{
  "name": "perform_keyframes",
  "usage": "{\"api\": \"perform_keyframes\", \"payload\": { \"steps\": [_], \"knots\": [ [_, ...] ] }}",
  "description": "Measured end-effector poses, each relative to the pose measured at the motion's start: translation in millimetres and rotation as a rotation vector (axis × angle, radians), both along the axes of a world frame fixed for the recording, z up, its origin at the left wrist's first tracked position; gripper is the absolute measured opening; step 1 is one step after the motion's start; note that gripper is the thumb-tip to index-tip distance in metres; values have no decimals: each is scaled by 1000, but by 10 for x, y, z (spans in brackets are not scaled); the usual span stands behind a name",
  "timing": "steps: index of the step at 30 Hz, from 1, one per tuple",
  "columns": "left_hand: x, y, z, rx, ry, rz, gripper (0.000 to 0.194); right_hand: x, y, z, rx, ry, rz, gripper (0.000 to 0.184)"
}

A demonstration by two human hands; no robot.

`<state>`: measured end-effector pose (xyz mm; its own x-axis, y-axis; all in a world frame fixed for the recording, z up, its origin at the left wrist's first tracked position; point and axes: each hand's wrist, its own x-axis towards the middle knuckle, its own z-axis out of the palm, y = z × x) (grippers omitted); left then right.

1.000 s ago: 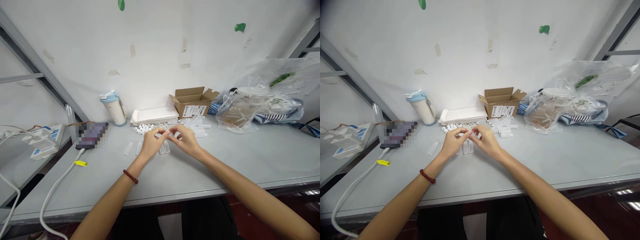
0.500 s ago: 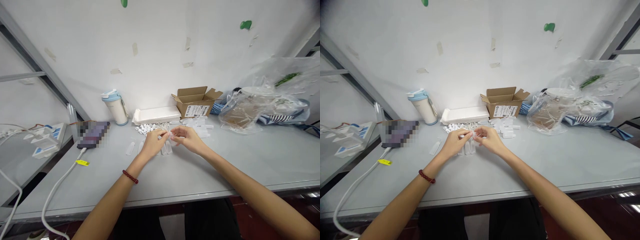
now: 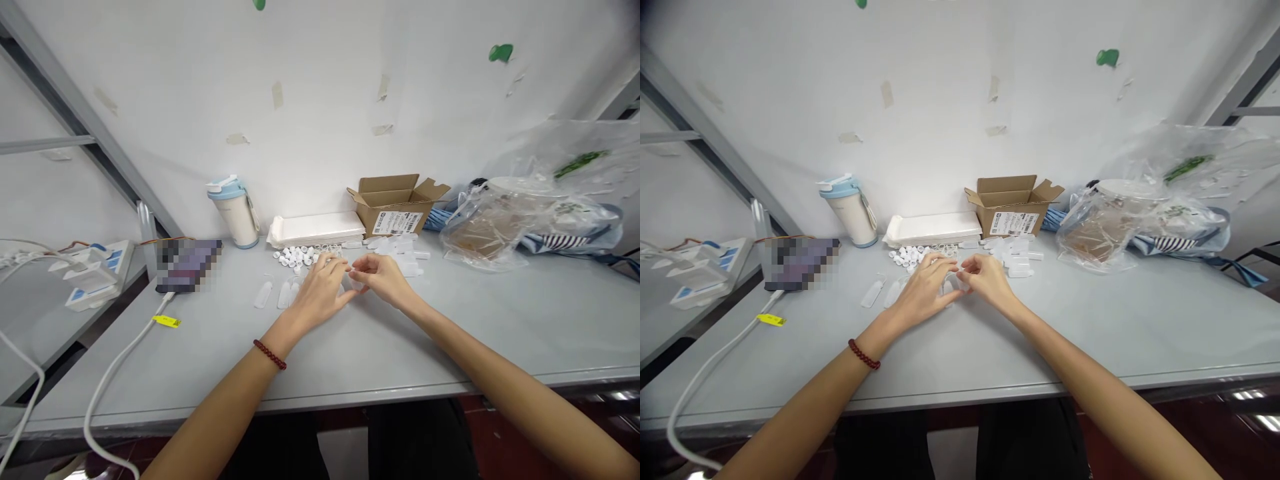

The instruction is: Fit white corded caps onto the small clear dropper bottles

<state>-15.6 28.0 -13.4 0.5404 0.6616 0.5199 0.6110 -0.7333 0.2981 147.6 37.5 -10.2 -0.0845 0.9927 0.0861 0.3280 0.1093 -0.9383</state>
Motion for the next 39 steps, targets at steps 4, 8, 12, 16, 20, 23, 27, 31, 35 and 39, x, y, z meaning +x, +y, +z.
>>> {"api": "perform_keyframes", "payload": {
  "steps": [4, 8, 12, 16, 20, 23, 27, 31, 35, 39],
  "knots": [
    [5, -2, -6, -96, -21, 49, 27, -10, -8, -4, 1, -19, 9, 14],
    [17, -21, 1, -176, -17, 50, 24, 9, 2, 19, 8, -171, 24, 10],
    [9, -38, 3, -270, 21, 89, 35, 70, 38, 39, -17, -341, 135, 8],
    [-16, -47, 21, -303, 54, 67, 35, 115, 79, 26, -58, -379, 194, 7],
    [-16, -57, 36, -293, 58, 56, 38, 123, 104, 1, -62, -366, 204, 7],
    [3, -66, 37, -298, 59, 43, 39, 122, 111, -11, -65, -342, 205, 7],
    [19, -69, 36, -289, 89, 27, 31, 119, 110, -16, -64, -311, 216, 6],
    [0, -51, 23, -294, 89, 10, 32, 109, 99, -16, -70, -294, 225, 6],
    [-33, -40, 25, -313, 77, -1, 35, 100, 92, -22, -28, -336, 254, 6],
    [-53, -44, 58, -342, 87, 0, 35, 90, 90, -36, -18, -321, 276, 8]
  ]
}}
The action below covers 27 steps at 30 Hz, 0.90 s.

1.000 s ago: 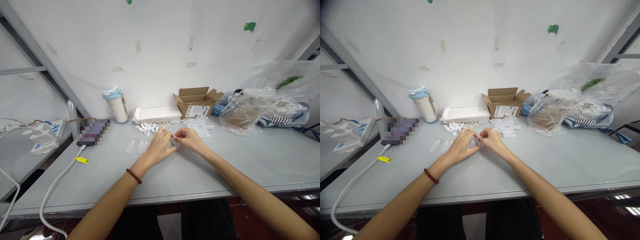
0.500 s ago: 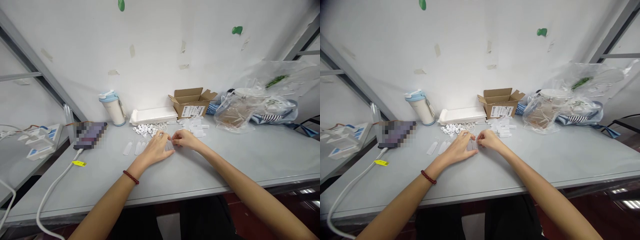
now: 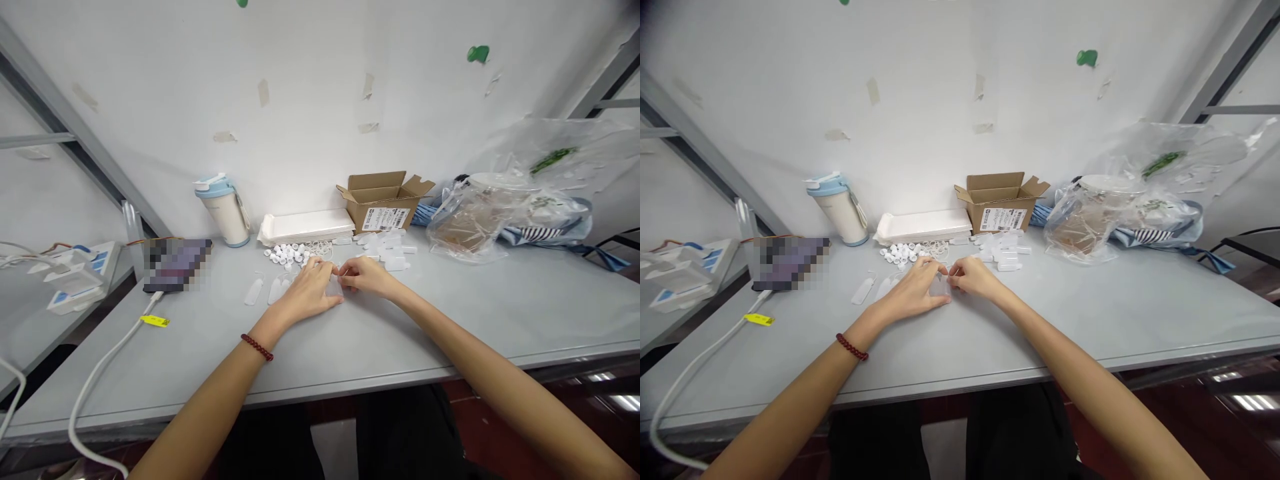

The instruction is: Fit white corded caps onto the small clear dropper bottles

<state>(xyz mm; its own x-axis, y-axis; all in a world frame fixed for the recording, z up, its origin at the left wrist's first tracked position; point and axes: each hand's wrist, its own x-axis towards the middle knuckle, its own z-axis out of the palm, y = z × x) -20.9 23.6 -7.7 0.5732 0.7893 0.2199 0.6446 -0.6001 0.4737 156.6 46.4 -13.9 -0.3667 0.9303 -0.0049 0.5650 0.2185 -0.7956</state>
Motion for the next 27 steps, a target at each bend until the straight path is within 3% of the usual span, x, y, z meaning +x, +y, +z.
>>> {"api": "perform_keyframes", "payload": {
  "steps": [25, 27],
  "knots": [
    [-30, 44, -17, -38, 6, -6, 51, -32, -31, 10, 78, -47, 19, 11],
    [-63, 89, -6, -18, -42, 50, 52, -27, -26, 10, 81, -44, 18, 11]
  ]
}}
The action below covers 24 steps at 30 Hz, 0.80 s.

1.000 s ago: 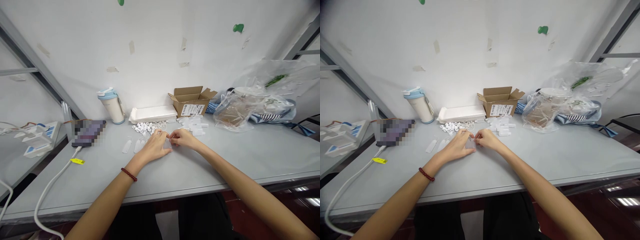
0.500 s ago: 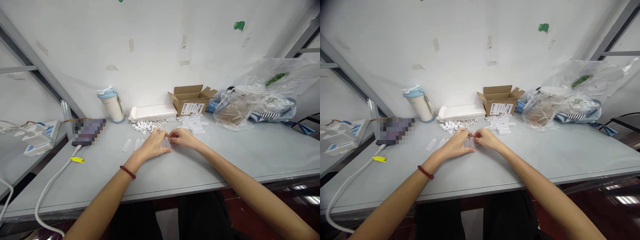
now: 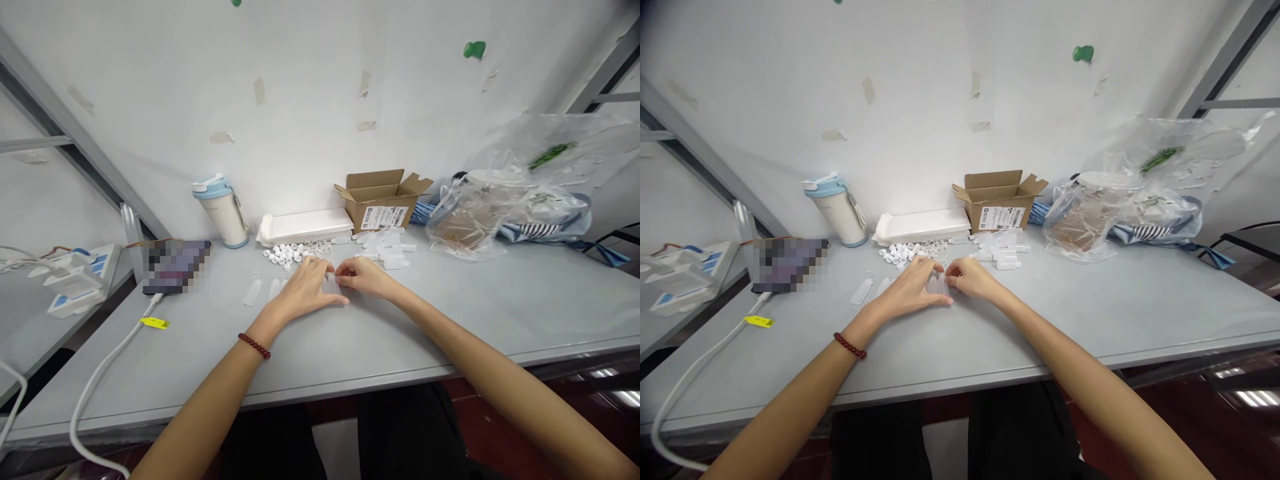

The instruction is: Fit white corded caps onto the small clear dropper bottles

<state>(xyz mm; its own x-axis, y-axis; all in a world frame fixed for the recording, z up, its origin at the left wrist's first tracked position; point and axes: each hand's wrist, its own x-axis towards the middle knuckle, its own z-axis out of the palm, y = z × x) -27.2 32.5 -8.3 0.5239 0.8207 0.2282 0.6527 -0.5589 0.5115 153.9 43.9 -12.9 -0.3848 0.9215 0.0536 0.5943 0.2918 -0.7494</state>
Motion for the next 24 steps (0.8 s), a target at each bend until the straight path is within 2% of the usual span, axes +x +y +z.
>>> {"api": "perform_keyframes", "payload": {
  "steps": [5, 7, 10, 16, 18, 22, 24],
  "knots": [
    [-263, 220, 24, 218, -134, 419, 26, 46, 53, -2, 36, -13, -96, 11],
    [-367, 291, 18, 256, -98, 484, 19, 67, 91, -10, 97, -54, -138, 10],
    [-399, 356, 0, 254, -21, 430, 16, 94, 145, -24, 170, -122, -173, 11],
    [-210, 451, 47, 237, 109, 287, 17, 147, 167, 23, 222, -152, -217, 12],
    [-177, 486, 80, 215, 136, 262, 19, 155, 129, 78, 162, -125, -168, 11],
    [-171, 503, 127, 157, 117, 228, 21, 148, 29, 191, -99, -15, 44, 17],
    [-190, 467, 145, 139, 75, 235, 22, 135, -2, 219, -174, 14, 92, 20]
  ]
}}
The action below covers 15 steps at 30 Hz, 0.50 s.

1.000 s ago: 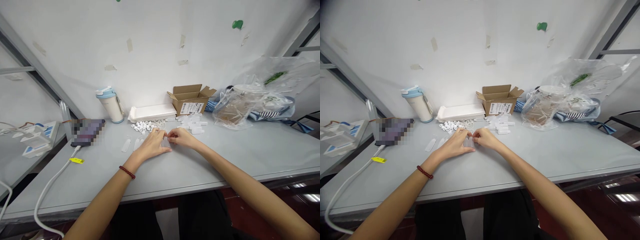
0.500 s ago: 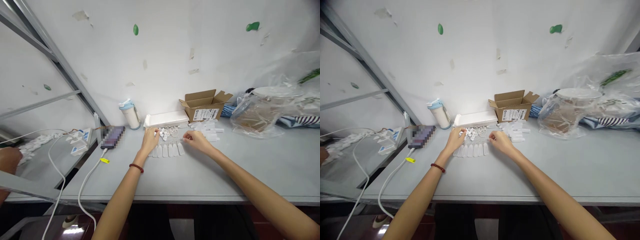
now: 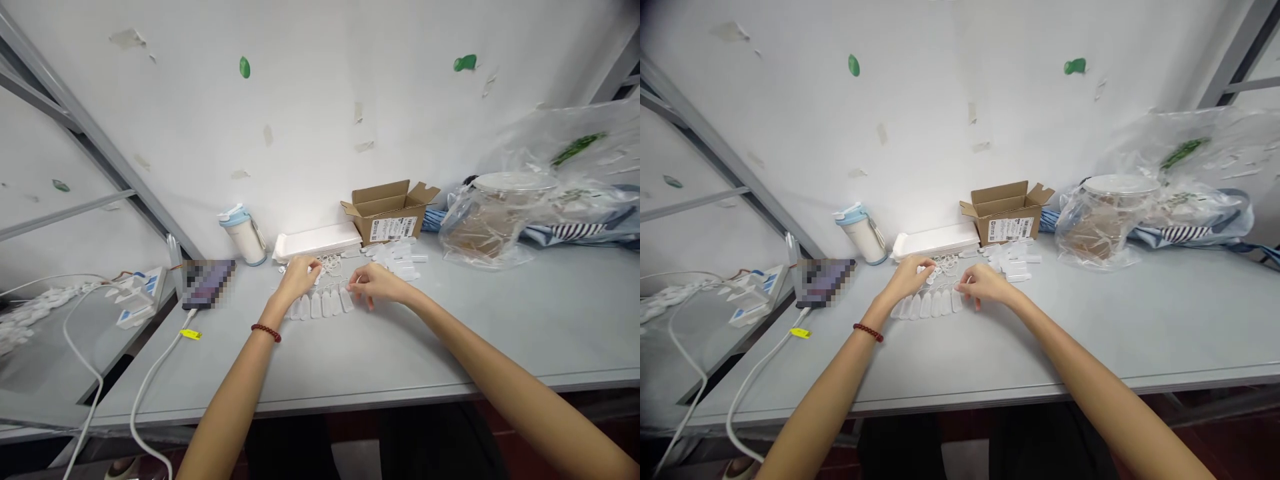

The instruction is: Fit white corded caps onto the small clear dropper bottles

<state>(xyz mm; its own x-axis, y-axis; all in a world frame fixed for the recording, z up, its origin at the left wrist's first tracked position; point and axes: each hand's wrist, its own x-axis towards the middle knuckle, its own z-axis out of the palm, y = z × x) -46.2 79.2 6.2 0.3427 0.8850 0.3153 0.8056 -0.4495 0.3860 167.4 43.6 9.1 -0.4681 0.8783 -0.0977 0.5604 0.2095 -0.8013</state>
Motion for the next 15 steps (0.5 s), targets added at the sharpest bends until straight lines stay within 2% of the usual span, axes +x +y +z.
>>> {"api": "perform_keyframes", "payload": {
  "steps": [3, 6, 10, 15],
  "knots": [
    [-63, -90, 32, -51, -73, 5, 22, -18, -10, -7, -26, 3, 22, 24],
    [-162, -186, 83, -171, -112, -40, 27, -25, 0, -45, -28, -36, 65, 44],
    [-279, -286, 162, -327, -28, -127, 47, -29, 2, -92, -9, -116, 100, 75],
    [-299, -377, 218, -440, 80, -133, 63, -50, -3, -136, 76, -177, 128, 84]
  ]
}}
